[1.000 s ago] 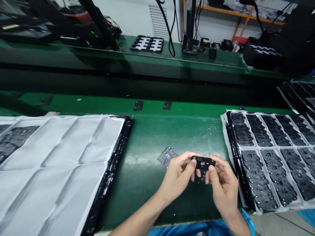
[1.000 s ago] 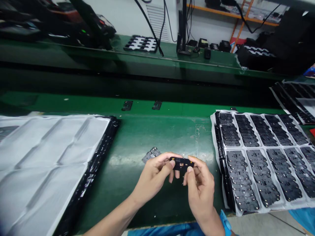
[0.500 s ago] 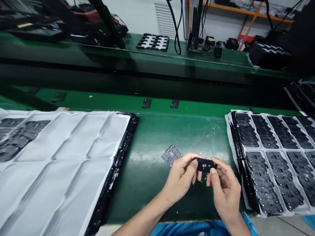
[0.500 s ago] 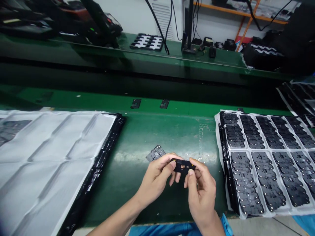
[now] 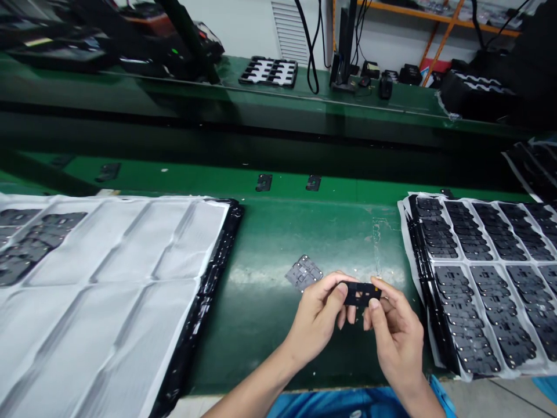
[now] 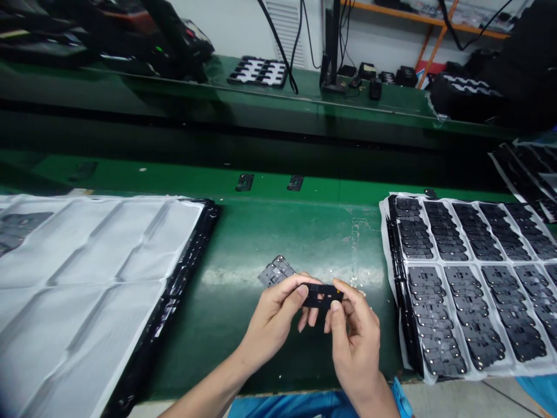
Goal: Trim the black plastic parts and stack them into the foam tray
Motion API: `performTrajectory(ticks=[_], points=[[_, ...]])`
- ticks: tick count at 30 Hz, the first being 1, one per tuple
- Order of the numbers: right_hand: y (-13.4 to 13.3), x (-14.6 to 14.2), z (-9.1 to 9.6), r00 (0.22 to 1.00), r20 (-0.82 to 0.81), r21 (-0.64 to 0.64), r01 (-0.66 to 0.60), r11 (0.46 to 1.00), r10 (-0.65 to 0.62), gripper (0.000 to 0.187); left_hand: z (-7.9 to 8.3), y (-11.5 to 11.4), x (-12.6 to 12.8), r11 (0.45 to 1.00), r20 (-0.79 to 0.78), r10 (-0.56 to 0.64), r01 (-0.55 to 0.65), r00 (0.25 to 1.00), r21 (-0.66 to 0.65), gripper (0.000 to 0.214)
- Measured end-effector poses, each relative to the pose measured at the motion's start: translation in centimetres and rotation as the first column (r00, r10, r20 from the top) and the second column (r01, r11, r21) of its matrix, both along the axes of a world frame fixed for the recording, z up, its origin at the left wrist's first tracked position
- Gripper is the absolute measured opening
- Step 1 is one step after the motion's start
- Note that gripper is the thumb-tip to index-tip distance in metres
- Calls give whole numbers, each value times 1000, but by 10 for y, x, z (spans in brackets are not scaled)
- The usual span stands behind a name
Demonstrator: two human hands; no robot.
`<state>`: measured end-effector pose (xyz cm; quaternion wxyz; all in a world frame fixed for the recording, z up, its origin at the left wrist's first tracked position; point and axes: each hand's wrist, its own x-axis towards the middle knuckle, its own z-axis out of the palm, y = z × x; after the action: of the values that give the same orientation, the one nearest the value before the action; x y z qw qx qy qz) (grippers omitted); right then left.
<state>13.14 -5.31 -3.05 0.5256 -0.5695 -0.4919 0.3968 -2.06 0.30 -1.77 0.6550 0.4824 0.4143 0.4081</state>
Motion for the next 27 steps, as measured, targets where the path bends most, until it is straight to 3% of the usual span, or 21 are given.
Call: performTrajectory(ticks=[5,8,12,19,27], points=[[1,17,4,983,140,31,-122,992,116,35,5,2,-2,998,-100,41,-45,994,-38,40],[5,24,11,979,137,19,-153,988,149,35,10,1,-3,997,-144,72,-76,987,-19,39],[7,17,17,995,48,-1,-88,996,88,22,15,-4,-3,993,-195,111,-114,975,-6,37],[9,2,9,990,89,58,104,993,-109,12,20,-15,2,996,-179,89,-82,980,47,34],[10,4,9,995,-65,44,72,996,-69,18,21,-17,2,994,-178,87,-73,980,85,32]])
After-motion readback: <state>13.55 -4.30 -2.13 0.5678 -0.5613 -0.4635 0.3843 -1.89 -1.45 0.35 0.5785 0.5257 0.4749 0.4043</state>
